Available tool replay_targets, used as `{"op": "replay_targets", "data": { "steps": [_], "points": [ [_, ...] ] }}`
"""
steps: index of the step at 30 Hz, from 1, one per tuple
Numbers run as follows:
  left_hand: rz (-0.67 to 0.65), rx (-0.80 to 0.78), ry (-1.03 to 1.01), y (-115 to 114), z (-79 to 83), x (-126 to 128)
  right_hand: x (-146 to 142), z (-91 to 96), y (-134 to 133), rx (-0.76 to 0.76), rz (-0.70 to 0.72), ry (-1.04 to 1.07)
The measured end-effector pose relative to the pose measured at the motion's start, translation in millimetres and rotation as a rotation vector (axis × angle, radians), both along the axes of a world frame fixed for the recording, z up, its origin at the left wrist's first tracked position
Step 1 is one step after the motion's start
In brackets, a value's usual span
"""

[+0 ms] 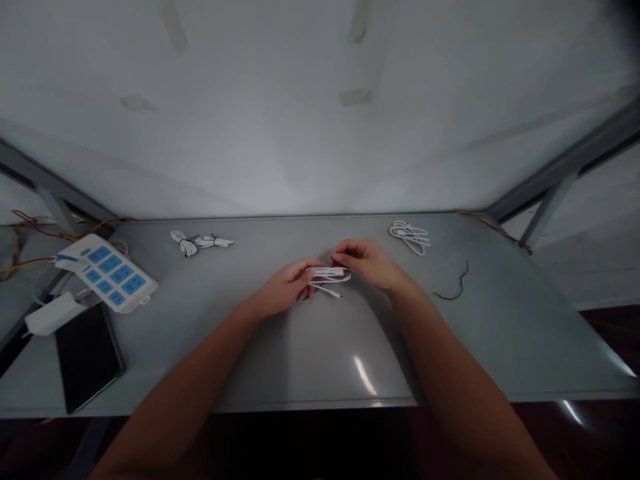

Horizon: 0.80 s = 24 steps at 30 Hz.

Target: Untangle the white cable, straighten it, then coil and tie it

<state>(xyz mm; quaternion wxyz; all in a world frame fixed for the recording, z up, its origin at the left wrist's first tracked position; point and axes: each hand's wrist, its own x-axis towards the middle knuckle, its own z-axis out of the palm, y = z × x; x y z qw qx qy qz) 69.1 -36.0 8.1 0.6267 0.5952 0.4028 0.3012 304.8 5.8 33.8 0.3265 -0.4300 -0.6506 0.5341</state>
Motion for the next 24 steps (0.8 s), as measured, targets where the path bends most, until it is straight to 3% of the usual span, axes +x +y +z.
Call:
{"op": "replay_targets", "data": {
  "steps": [5,17,24],
  "points": [
    [0.023,0.042,0.038,1.7,-1.4,0.0,-11.2,-2.9,-1.2,0.039,0.025,0.017],
    [0.197,0.084,0.219,5.3,-1.6,3.4,-27.7,-20.7,-1.1,0.150,-0.083,0.015],
    [0.174,-0.006,0.004,8.5,-4.1,-2.7,-32.0,-11.2,-9.8,0.255,-0.109,-0.044]
  ]
}}
